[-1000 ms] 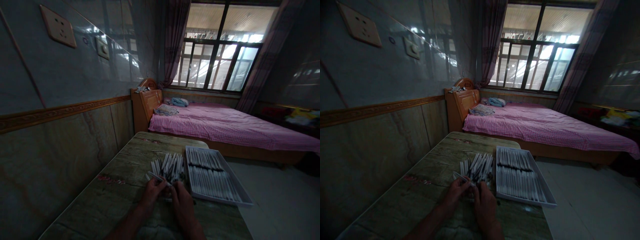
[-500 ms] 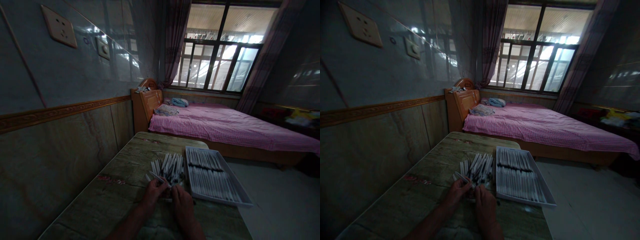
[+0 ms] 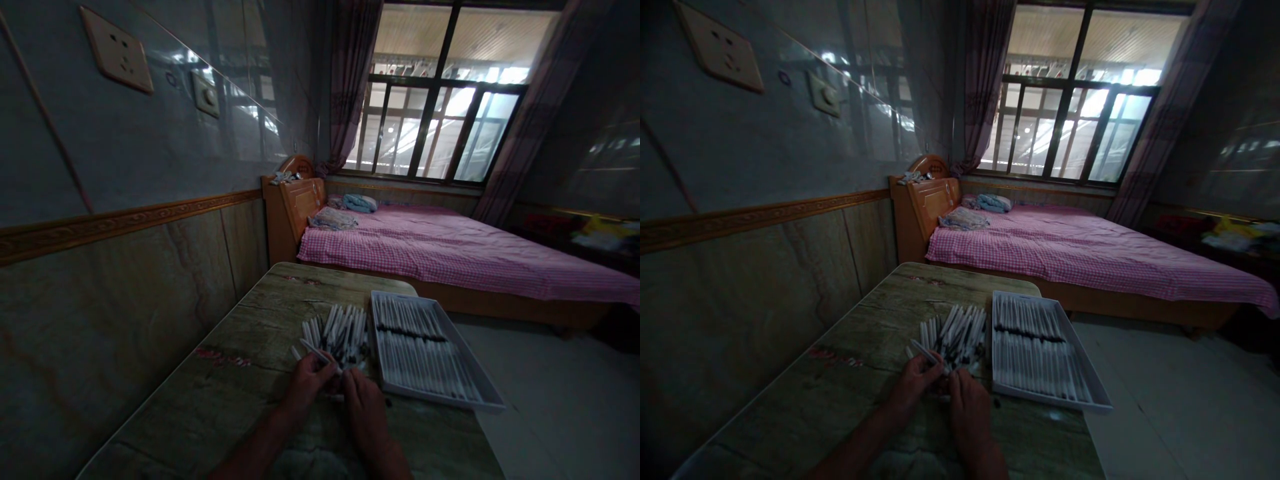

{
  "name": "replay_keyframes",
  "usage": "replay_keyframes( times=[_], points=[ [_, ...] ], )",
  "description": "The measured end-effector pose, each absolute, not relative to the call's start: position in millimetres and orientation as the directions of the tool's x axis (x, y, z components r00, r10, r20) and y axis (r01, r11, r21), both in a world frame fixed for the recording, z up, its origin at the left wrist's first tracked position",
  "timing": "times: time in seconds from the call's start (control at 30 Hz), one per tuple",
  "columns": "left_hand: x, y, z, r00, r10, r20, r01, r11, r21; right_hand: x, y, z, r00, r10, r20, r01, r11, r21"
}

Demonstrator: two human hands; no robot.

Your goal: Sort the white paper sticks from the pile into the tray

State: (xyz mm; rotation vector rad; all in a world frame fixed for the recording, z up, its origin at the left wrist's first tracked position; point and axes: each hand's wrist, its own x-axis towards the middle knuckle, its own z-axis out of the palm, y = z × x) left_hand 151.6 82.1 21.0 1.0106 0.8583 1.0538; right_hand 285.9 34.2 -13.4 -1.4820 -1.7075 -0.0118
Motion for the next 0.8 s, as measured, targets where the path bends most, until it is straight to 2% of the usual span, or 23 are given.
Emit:
replay_keyframes(
  times=[0.07,0.17,0.2,0.27,0.33,0.43,0.5,0.6,0.7,0.8],
  points=[
    [151,81,22,0.292,0.955,-0.059,-0.253,0.137,0.958,287,34,-12,0.050,0.798,0.601,0.822,0.309,-0.478],
    [152,82,22,0.331,0.944,-0.015,-0.231,0.096,0.968,289,32,-12,-0.037,0.729,0.683,0.836,0.397,-0.379],
    [153,82,21,0.339,0.941,-0.006,-0.225,0.087,0.970,289,32,-11,-0.043,0.725,0.688,0.823,0.416,-0.387],
    [153,84,20,0.339,0.941,0.001,-0.209,0.075,0.975,289,32,-9,0.022,0.768,0.640,0.760,0.403,-0.510],
    [151,85,19,0.313,0.950,0.010,-0.167,0.044,0.985,289,32,-4,0.176,0.820,0.545,0.636,0.328,-0.699],
    [145,83,20,0.298,0.947,0.124,0.028,-0.138,0.990,290,32,6,0.398,0.827,0.396,0.384,0.242,-0.891],
    [141,79,22,0.386,0.891,0.241,0.241,-0.350,0.905,292,32,12,0.481,0.816,0.321,0.251,0.222,-0.942],
    [137,73,24,0.570,0.772,0.279,0.481,-0.590,0.649,293,32,16,0.526,0.808,0.265,0.152,0.217,-0.964],
    [137,69,24,0.652,0.730,0.208,0.577,-0.654,0.489,292,33,15,0.516,0.817,0.257,0.131,0.221,-0.966],
    [138,68,22,0.669,0.728,0.151,0.612,-0.654,0.445,289,34,13,0.494,0.833,0.249,0.127,0.214,-0.969]
  ],
)
